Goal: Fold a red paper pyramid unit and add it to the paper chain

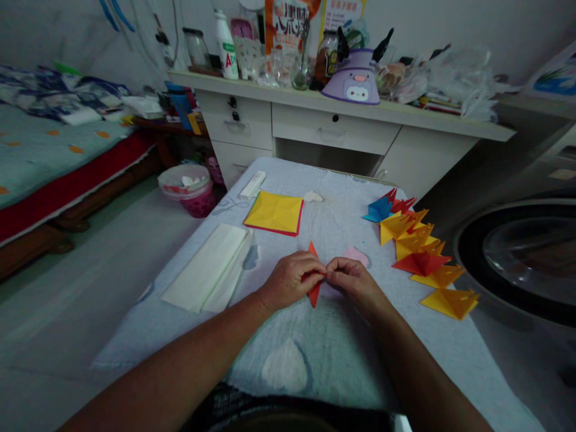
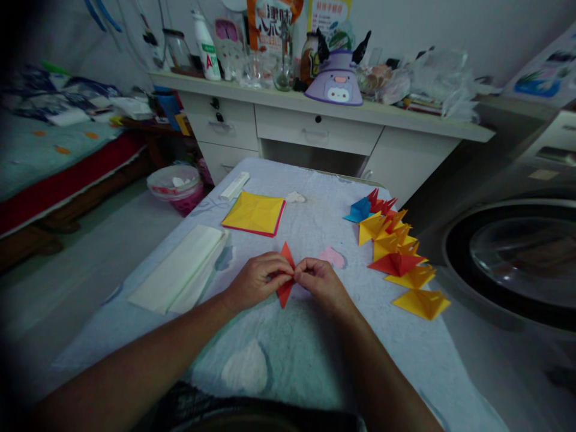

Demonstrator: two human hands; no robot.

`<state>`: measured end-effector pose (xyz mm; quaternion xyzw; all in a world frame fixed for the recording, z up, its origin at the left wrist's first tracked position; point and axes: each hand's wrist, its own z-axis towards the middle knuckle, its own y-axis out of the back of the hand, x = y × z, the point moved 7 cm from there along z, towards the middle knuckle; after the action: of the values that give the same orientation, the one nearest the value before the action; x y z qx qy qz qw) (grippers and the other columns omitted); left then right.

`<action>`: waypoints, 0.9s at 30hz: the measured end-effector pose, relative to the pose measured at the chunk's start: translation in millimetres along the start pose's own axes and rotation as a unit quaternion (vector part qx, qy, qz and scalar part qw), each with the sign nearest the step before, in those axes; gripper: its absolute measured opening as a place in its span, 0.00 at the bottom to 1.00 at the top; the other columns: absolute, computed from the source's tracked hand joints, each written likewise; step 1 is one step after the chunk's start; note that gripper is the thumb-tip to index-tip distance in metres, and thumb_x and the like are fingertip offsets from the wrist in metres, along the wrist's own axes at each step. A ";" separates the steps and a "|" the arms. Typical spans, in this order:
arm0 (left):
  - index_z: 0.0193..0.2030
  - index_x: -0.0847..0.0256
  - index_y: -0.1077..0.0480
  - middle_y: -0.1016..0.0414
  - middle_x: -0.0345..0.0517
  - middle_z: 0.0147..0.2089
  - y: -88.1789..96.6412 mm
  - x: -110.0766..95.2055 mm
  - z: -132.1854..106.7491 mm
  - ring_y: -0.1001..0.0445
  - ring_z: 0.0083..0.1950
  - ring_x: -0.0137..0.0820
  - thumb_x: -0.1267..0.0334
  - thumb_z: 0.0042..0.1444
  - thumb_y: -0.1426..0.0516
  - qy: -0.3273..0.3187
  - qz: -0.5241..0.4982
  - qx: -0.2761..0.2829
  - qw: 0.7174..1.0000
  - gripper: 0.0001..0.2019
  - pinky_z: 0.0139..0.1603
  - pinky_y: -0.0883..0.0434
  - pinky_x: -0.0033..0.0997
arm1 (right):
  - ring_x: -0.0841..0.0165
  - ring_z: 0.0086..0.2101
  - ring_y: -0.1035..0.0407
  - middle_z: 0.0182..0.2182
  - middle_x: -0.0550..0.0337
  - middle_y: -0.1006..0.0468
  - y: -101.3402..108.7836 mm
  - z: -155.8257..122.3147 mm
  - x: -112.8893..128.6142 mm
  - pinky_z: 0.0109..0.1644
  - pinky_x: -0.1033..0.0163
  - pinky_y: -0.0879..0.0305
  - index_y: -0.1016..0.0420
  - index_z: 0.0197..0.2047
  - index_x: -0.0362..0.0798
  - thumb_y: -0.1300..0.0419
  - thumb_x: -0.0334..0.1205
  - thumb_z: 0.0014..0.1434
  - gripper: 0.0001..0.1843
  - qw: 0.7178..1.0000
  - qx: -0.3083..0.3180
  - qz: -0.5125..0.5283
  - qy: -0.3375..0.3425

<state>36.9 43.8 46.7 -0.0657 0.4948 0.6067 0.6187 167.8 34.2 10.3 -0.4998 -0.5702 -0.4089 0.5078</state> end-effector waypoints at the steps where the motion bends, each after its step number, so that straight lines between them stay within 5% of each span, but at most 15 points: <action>1: 0.36 0.60 0.25 0.24 0.44 0.34 0.2 0.3 0.0 0.26 0.37 0.30 0.72 0.57 0.43 0.003 -0.004 -0.002 1.000 0.05 0.40 0.29 0.31 | 0.74 0.23 0.45 0.20 0.67 0.35 -0.1 -0.2 0.8 0.28 0.66 0.51 0.29 0.25 0.46 0.33 0.45 0.47 0.12 1.000 0.001 -0.004 0.004; 10: 0.33 0.62 0.26 0.27 0.41 0.31 4.5 11.3 2.8 0.30 0.31 0.25 0.73 0.54 0.41 0.090 -0.074 -0.022 0.993 0.04 0.32 0.35 0.24 | 0.71 0.29 0.38 0.27 0.64 0.31 -3.6 -3.8 17.9 0.35 0.64 0.42 0.30 0.34 0.49 0.37 0.38 0.53 0.06 0.988 -0.002 -0.107 0.114; 27: 0.32 0.63 0.27 0.30 0.37 0.30 5.6 14.2 3.9 0.34 0.29 0.24 0.73 0.52 0.42 0.122 -0.092 -0.033 0.988 0.03 0.32 0.38 0.23 | 0.66 0.33 0.33 0.30 0.58 0.28 -13.5 -19.8 46.5 0.38 0.60 0.37 0.28 0.34 0.50 0.43 0.31 0.60 0.05 0.845 -0.103 -0.408 0.331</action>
<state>31.2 57.6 41.7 -0.2052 0.5384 0.5502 0.6044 158.6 19.9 59.8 -0.1065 -0.4750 -0.7767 0.3998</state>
